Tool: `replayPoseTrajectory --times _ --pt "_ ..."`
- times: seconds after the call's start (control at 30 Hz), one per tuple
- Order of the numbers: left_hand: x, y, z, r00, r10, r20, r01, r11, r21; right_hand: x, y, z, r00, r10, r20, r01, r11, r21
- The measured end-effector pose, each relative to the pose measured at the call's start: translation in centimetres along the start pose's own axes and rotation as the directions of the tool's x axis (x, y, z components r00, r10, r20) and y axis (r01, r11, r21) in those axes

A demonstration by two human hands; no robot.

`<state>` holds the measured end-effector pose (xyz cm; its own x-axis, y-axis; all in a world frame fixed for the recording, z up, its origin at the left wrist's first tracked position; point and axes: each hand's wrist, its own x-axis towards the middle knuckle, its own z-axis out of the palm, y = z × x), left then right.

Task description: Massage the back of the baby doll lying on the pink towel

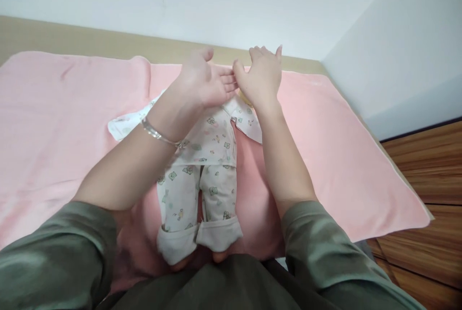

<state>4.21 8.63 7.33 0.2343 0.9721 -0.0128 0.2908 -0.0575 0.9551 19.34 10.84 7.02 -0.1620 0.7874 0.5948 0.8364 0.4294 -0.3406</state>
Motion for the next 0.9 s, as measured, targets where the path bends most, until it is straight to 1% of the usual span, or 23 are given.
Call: replayPoseTrajectory --times 0.03,0.1,0.17,0.2,0.23,0.27,0.33,0.4,0.47,0.53,0.6,0.63,0.67,0.77,0.83,0.87,0.9 --pt "-1.4 0.5 -0.2 0.995 -0.072 0.066 0.076 0.995 -0.068 0.1 -0.3 0.1 1.0 0.018 -0.008 -0.018 1.0 -0.019" --pt "-4.3 1.5 -0.9 0.977 -0.167 0.135 0.185 0.974 -0.134 0.2 -0.7 0.5 0.998 0.052 -0.042 -0.054 0.998 -0.044" --pt "-7.0 2.4 -1.7 0.955 -0.185 0.231 0.241 0.939 -0.245 0.4 -0.8 1.1 0.994 0.076 -0.076 -0.078 0.996 -0.033" --pt "-8.1 2.8 -2.0 0.947 -0.176 0.27 0.255 0.921 -0.296 0.5 -0.7 1.5 0.993 0.083 -0.081 -0.084 0.996 -0.013" --pt "-9.1 3.3 -2.4 0.943 -0.167 0.289 0.263 0.904 -0.338 0.7 -0.6 1.8 0.993 0.089 -0.076 -0.088 0.996 0.008" --pt "-9.8 3.7 -2.8 0.943 -0.169 0.285 0.273 0.885 -0.377 0.8 -0.4 2.1 0.994 0.094 -0.063 -0.093 0.995 0.021" --pt "-10.7 4.6 -3.4 0.954 -0.189 0.234 0.276 0.86 -0.429 1.0 0.1 2.6 0.994 0.102 -0.043 -0.102 0.995 0.013" --pt "-11.1 5.3 -4.0 0.964 -0.209 0.163 0.261 0.851 -0.456 1.1 0.4 2.9 0.992 0.104 -0.066 -0.106 0.994 -0.027" --pt "-11.3 5.9 -4.6 0.969 -0.23 0.092 0.246 0.851 -0.465 1.2 0.5 2.9 0.988 0.102 -0.116 -0.11 0.992 -0.061" --pt "-11.6 6.4 -5.1 0.955 -0.296 0.014 0.256 0.801 -0.541 1.1 0.2 2.7 0.983 0.104 -0.151 -0.119 0.988 -0.094" --pt "-11.9 6.8 -5.7 0.934 -0.356 -0.033 0.25 0.717 -0.651 1.0 -0.3 2.3 0.981 0.116 -0.153 -0.139 0.98 -0.145" --pt "-12.1 6.9 -6.0 0.934 -0.354 -0.042 0.23 0.689 -0.687 0.9 -0.6 2.1 0.982 0.122 -0.147 -0.147 0.974 -0.17" --pt "-12.4 6.9 -6.2 0.942 -0.331 -0.05 0.201 0.679 -0.706 0.8 -0.8 1.8 0.983 0.123 -0.138 -0.148 0.971 -0.188" --pt "-13.2 6.8 -6.7 0.971 -0.231 -0.054 0.123 0.683 -0.72 0.5 -1.2 1.1 0.99 0.085 -0.114 -0.105 0.976 -0.19" --pt "-13.6 6.8 -6.6 0.979 -0.201 -0.037 0.113 0.682 -0.722 0.4 -1.0 0.8 0.993 0.071 -0.092 -0.088 0.978 -0.188" --pt "-13.8 6.9 -6.4 0.978 -0.204 -0.033 0.12 0.689 -0.715 0.4 -0.8 0.5 0.994 0.079 -0.076 -0.092 0.978 -0.185" --pt "-14.0 7.1 -6.1 0.975 -0.219 -0.032 0.135 0.701 -0.7 0.4 -0.6 0.3 0.997 0.067 -0.034 -0.072 0.983 -0.171"
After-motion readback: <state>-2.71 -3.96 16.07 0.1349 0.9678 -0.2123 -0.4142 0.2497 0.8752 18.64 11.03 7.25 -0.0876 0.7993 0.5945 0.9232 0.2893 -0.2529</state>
